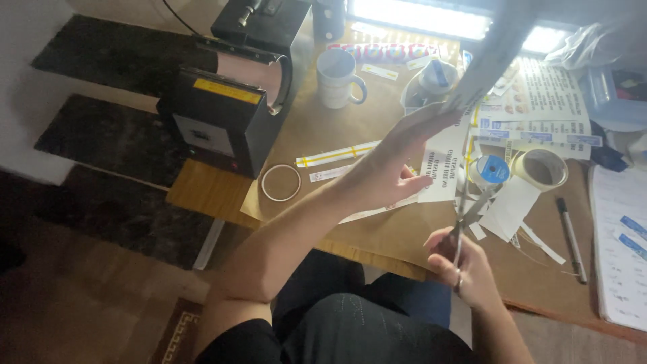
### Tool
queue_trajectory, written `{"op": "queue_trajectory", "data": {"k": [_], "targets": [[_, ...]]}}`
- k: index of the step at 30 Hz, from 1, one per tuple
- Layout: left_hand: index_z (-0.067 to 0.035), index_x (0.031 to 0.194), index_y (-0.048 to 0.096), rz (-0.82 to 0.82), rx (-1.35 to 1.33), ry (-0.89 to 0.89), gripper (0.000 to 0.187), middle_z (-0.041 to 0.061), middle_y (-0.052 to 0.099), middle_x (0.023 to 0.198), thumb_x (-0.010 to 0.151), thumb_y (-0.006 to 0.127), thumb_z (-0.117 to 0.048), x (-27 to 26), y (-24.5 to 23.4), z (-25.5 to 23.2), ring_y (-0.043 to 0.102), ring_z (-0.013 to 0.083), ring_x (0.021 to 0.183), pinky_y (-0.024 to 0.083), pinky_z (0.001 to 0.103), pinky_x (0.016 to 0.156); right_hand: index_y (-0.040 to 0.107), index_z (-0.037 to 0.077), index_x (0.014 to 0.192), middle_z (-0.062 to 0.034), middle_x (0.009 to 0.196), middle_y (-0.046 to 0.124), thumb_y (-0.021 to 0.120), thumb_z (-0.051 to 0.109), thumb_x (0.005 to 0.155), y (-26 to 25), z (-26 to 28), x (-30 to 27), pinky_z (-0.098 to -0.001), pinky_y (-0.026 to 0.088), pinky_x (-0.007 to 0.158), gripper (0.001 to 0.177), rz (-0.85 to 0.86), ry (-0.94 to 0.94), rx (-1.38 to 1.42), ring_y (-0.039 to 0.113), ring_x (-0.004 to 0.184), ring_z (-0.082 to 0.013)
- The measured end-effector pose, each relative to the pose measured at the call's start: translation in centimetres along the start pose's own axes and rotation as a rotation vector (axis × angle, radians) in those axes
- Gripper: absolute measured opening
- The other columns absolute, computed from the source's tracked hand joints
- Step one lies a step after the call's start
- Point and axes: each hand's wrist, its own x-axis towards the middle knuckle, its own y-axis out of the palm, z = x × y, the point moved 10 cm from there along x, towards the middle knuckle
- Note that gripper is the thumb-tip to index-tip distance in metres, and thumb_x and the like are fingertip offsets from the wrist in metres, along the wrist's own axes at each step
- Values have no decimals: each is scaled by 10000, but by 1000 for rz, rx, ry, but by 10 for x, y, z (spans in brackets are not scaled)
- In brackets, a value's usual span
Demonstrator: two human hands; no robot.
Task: The person sits on the floor and uses scissors to cut a long strip of paper with printed text into smaller pieces. They handle the paper and scissors with both hands, cutting along the length of the strip and placing the cut pieces on the floor.
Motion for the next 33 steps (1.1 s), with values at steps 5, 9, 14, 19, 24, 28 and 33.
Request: {"op": "queue_trajectory", "data": {"k": [5,9,14,19,24,28,33], "targets": [[-365,1632,236,29,12,-13,952,10,226,1769,954,743,70,2,2,6,373,218,1602,670,213,722,674,109,860,21,749,598,775,346,840,15,9,-11,-232,371,583,258,121,-143,100,478,620,-89],[-372,1629,247,29,-13,-5,968,12,222,1767,934,751,76,0,4,11,350,225,1617,682,216,719,680,115,778,30,656,586,786,316,832,15,11,-13,-221,351,521,233,84,-116,77,450,553,-73],[-370,1635,220,56,-12,-6,953,28,222,1763,961,736,64,-3,9,14,366,235,1581,659,219,720,687,105,757,32,606,555,802,218,834,12,4,-11,-217,340,508,178,14,-69,96,438,533,-63],[-363,1641,199,77,22,15,969,56,222,1761,961,737,70,-2,11,13,371,240,1583,624,208,688,700,107,742,27,624,585,812,217,828,10,6,-12,-220,360,524,179,-4,-49,71,458,545,-68],[-359,1650,198,59,8,50,1006,51,229,1756,961,774,94,-5,11,11,357,250,1609,672,200,766,693,94,751,1,620,618,801,238,842,11,11,-13,-223,396,517,202,8,-68,98,516,544,-81],[-359,1650,197,61,10,43,991,46,227,1760,967,758,91,-5,11,11,360,242,1605,662,196,753,691,101,740,6,609,624,796,245,842,12,12,-13,-220,377,524,205,13,-74,92,497,541,-73],[-353,1644,222,72,-40,-5,990,29,220,1766,951,758,107,-4,13,7,371,201,1611,661,190,767,692,100,742,21,619,585,801,222,842,11,10,-14,-220,351,527,192,-2,-60,90,449,543,-71]]}}
